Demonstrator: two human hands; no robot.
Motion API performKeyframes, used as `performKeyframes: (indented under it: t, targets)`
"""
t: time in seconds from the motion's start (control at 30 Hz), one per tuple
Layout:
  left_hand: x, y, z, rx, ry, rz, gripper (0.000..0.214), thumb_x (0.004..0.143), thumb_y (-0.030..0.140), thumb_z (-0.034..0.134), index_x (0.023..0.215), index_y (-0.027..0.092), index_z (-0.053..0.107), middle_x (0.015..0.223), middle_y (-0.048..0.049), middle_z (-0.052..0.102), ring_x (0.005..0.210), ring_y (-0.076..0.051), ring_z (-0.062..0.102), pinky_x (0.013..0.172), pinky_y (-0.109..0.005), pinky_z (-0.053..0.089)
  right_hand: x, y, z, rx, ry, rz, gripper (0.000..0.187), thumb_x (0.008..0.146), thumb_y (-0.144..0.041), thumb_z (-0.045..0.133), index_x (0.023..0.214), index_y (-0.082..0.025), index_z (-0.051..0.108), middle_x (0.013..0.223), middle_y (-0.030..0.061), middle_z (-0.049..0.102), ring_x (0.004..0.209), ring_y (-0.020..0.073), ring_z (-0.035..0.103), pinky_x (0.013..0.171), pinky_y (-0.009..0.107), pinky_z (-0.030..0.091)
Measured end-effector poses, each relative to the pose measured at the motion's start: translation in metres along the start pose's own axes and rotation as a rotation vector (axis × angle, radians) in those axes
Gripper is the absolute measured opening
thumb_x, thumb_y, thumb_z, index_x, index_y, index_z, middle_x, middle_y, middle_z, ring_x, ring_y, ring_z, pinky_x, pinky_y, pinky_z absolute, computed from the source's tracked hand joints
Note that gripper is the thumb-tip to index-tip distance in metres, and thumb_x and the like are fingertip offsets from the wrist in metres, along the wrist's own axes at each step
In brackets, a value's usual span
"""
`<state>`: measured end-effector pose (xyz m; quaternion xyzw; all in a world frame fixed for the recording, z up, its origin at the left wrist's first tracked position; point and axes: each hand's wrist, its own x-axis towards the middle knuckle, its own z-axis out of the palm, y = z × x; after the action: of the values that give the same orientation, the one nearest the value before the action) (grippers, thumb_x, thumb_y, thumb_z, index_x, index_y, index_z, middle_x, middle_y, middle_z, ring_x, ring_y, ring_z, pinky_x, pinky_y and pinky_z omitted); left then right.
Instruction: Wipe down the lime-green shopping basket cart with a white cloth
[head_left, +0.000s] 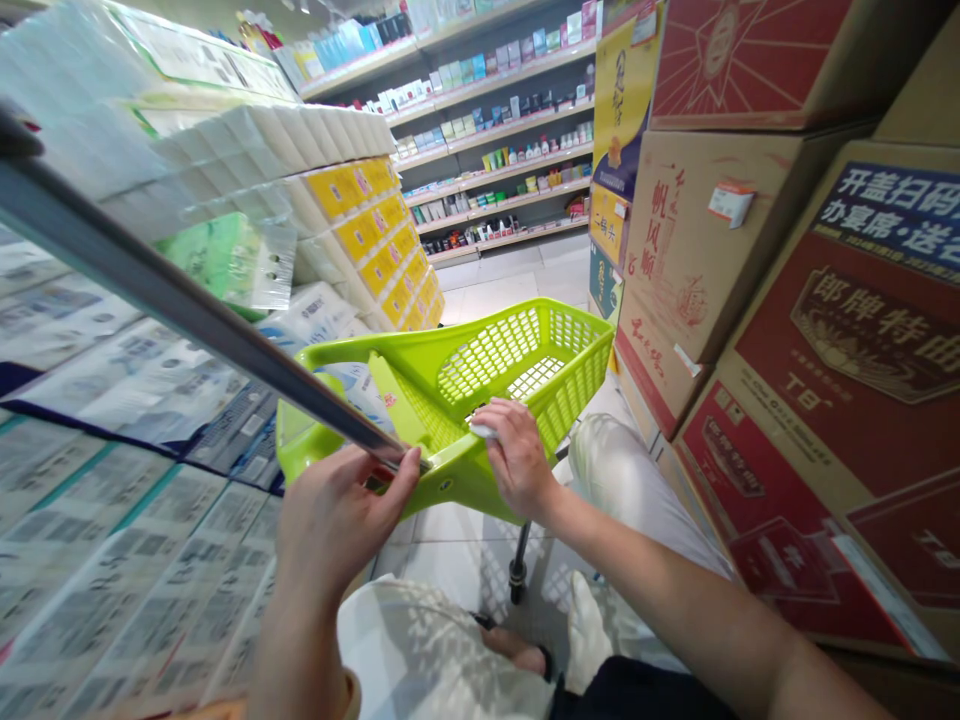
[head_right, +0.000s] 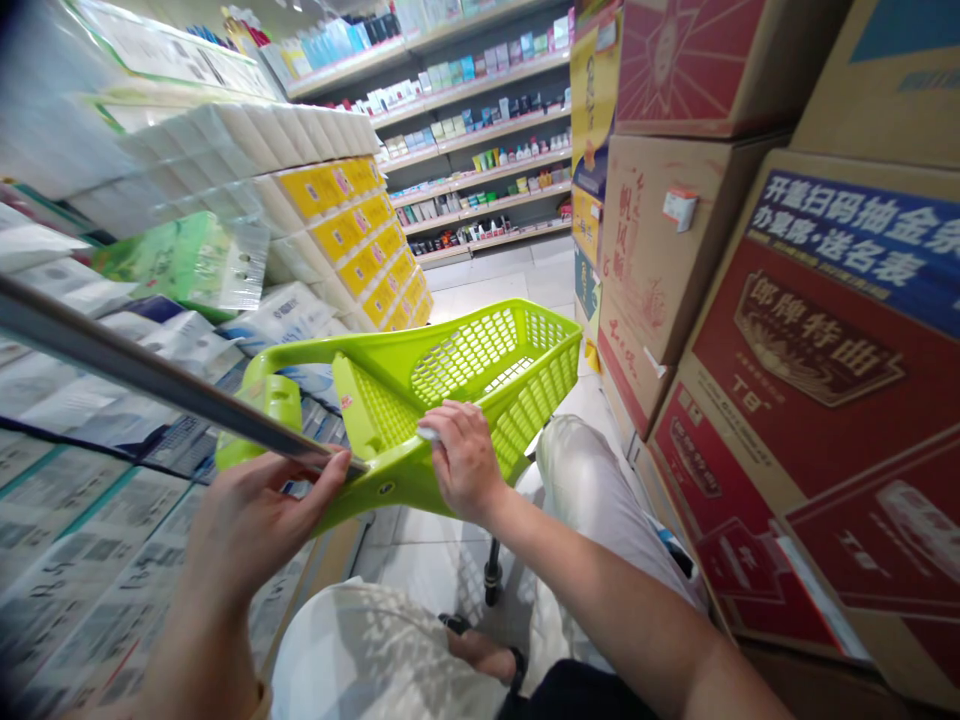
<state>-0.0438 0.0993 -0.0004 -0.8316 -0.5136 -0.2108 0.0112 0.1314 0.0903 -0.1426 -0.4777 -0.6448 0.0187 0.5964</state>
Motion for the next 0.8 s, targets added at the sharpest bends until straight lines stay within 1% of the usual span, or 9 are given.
performKeyframes:
  t: [0.07, 0.13, 0.27, 0.37, 0.43, 0.5, 0.67, 0.73, 0.8]
  targets:
    - [-0.001, -0.002, -0.001, 0.008, -0.001, 0.000, 0.040, 0.081, 0.055, 0.051, 0.069, 0.025, 0.075, 0.071, -0.0035, 0.076, 0.063, -0.020, 0.068, 0.057, -0.027, 0.048, 0.002, 0.009, -0.006, -0.025, -0.059, -0.058, 0.030, 0.094, -0.016, 0.042, 0.118, -0.023, 0.057, 0.116, 0.0076, 0.064, 0.118, 0.0220, 0.053, 0.107, 0.044, 0.039]
    - [-0.001, -0.004, -0.002, 0.005, -0.009, 0.003, 0.040, 0.081, 0.055, 0.051, 0.069, 0.026, 0.075, 0.072, -0.0030, 0.076, 0.063, -0.020, 0.069, 0.055, -0.027, 0.047, 0.005, 0.028, -0.017, -0.080, -0.101, -0.085, 0.027, 0.095, -0.018, 0.042, 0.117, -0.022, 0.059, 0.115, 0.0079, 0.065, 0.115, 0.0221, 0.055, 0.105, 0.043, 0.041]
    - [-0.001, -0.006, -0.003, 0.002, -0.024, -0.001, 0.041, 0.081, 0.056, 0.050, 0.067, 0.027, 0.074, 0.073, -0.0027, 0.076, 0.062, -0.020, 0.068, 0.055, -0.028, 0.047, 0.010, 0.074, -0.038, -0.208, -0.068, -0.019, 0.025, 0.097, -0.021, 0.042, 0.113, -0.022, 0.061, 0.112, 0.0094, 0.065, 0.113, 0.0240, 0.056, 0.105, 0.046, 0.040]
    - [0.000, -0.007, -0.002, 0.000, -0.018, -0.004, 0.040, 0.080, 0.055, 0.051, 0.064, 0.027, 0.074, 0.072, -0.0019, 0.076, 0.062, -0.020, 0.068, 0.054, -0.027, 0.047, 0.012, 0.092, -0.044, -0.250, -0.030, 0.044, 0.024, 0.097, -0.022, 0.042, 0.111, -0.022, 0.062, 0.113, 0.0092, 0.065, 0.116, 0.0243, 0.054, 0.108, 0.048, 0.037]
    - [0.001, -0.009, -0.002, -0.005, -0.012, 0.001, 0.038, 0.080, 0.054, 0.052, 0.065, 0.027, 0.073, 0.072, -0.0015, 0.076, 0.062, -0.019, 0.068, 0.053, -0.027, 0.047, 0.012, 0.089, -0.039, -0.243, 0.021, 0.083, 0.024, 0.096, -0.021, 0.042, 0.110, -0.021, 0.062, 0.111, 0.0093, 0.065, 0.117, 0.0248, 0.054, 0.108, 0.048, 0.036]
    - [0.003, -0.012, -0.001, 0.001, -0.010, 0.005, 0.037, 0.079, 0.053, 0.053, 0.066, 0.026, 0.074, 0.072, -0.0017, 0.076, 0.062, -0.019, 0.068, 0.053, -0.027, 0.047, 0.010, 0.073, -0.027, -0.205, 0.055, 0.088, 0.025, 0.094, -0.018, 0.042, 0.108, -0.021, 0.063, 0.108, 0.0091, 0.065, 0.116, 0.0249, 0.053, 0.107, 0.048, 0.038]
    - [0.007, -0.021, -0.002, -0.004, -0.017, -0.011, 0.040, 0.079, 0.054, 0.050, 0.068, 0.025, 0.074, 0.076, -0.0034, 0.077, 0.066, -0.022, 0.069, 0.058, -0.031, 0.050, 0.009, 0.022, 0.004, -0.075, -0.024, -0.010, 0.027, 0.094, -0.017, 0.044, 0.114, -0.022, 0.061, 0.112, 0.0080, 0.066, 0.116, 0.0233, 0.054, 0.106, 0.044, 0.039]
    - [0.007, -0.025, -0.004, -0.046, -0.055, -0.038, 0.039, 0.078, 0.056, 0.052, 0.069, 0.024, 0.074, 0.080, -0.0031, 0.077, 0.067, -0.023, 0.070, 0.058, -0.032, 0.050, 0.010, 0.018, 0.005, -0.068, -0.059, -0.042, 0.027, 0.096, -0.018, 0.043, 0.115, -0.022, 0.061, 0.112, 0.0079, 0.066, 0.114, 0.0226, 0.055, 0.105, 0.043, 0.041]
    - [0.006, -0.031, -0.006, -0.089, -0.087, -0.062, 0.036, 0.077, 0.058, 0.055, 0.071, 0.027, 0.074, 0.080, -0.0008, 0.077, 0.062, -0.021, 0.068, 0.055, -0.031, 0.049, 0.012, 0.027, 0.000, -0.076, -0.116, -0.087, 0.027, 0.097, -0.020, 0.042, 0.115, -0.022, 0.062, 0.112, 0.0079, 0.067, 0.112, 0.0219, 0.057, 0.102, 0.041, 0.044]
